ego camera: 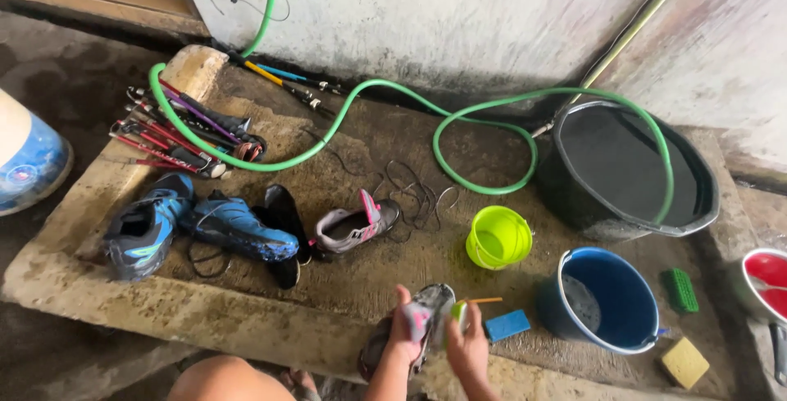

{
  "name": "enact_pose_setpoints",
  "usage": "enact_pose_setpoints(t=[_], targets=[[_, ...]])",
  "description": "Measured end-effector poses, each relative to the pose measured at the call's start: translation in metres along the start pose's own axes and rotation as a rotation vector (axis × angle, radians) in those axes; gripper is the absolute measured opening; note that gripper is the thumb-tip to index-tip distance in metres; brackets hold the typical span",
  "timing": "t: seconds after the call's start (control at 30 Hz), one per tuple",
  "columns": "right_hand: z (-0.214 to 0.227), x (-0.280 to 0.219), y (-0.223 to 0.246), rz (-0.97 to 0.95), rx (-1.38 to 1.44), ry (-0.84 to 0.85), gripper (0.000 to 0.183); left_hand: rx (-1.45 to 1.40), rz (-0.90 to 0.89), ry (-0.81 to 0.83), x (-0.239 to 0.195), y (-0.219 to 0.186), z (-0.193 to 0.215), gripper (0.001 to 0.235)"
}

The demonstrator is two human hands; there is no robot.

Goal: The person scrubs a black shoe with a white sponge, repeatedly dipping the sponge into a blue bucket of soapy water. They rinse the shoe by pouring water from a yellow cup and continue scrubbing different parts of the shoe.

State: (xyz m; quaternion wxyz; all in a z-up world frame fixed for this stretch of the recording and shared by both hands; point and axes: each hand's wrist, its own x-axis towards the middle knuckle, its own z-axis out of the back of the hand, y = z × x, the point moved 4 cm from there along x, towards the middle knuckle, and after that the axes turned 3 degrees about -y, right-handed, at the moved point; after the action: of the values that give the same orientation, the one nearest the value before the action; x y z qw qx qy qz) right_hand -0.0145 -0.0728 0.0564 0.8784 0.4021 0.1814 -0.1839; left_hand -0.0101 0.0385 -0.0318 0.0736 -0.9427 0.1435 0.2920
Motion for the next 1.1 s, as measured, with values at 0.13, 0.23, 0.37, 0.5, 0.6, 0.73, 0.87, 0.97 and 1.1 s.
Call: enact_pose_setpoints(t=[0.13,0.23,0.37,0.5,0.6,0.73,0.87,0.97,1.1], targets=[[0.013,0.016,0.018,-0.236,0.266,0.022,0.067,-0.061,0.109,-0.172,-0.019,0.008,-0.02,0.069],[-0.068,0.07,-0.063,0.22,-0.093,-0.012,0.054,0.086,-0.051,-0.193,-0.051,-0.001,-0.031,0.069],[-0.025,-0.049,0.033,0.031,0.123,0.187,0.072,0.425,-0.262,-0.379,-0.098,-0.046,-0.059,0.075],[0.008,-0.043,0.071,0.213,0.093,0.215,0.073,0.281,-0.193,-0.174,-0.107,-0.043,-0.077,0.075],[0.036,-0.027,0.094,0.237,-0.058,0.006,0.081,0.209,-0.127,-0.015,-0.116,-0.023,-0.103,0.087],[0.006,0.006,0.073,0.652,-0.415,-0.125,0.046,0.007,-0.206,-0.002,-0.08,-0.011,-0.072,0.057],[0.016,-0.079,0.098,0.278,-0.227,0.424,0.072,0.113,-0.22,-0.068,-0.081,-0.02,-0.047,0.052],[0.012,-0.009,0.072,0.568,-0.341,0.042,0.066,-0.013,-0.296,-0.13,-0.063,-0.005,-0.05,0.045],[0.029,0.017,0.071,0.319,-0.178,-0.124,0.07,0.018,-0.118,-0.244,-0.101,-0.003,-0.092,0.055]])
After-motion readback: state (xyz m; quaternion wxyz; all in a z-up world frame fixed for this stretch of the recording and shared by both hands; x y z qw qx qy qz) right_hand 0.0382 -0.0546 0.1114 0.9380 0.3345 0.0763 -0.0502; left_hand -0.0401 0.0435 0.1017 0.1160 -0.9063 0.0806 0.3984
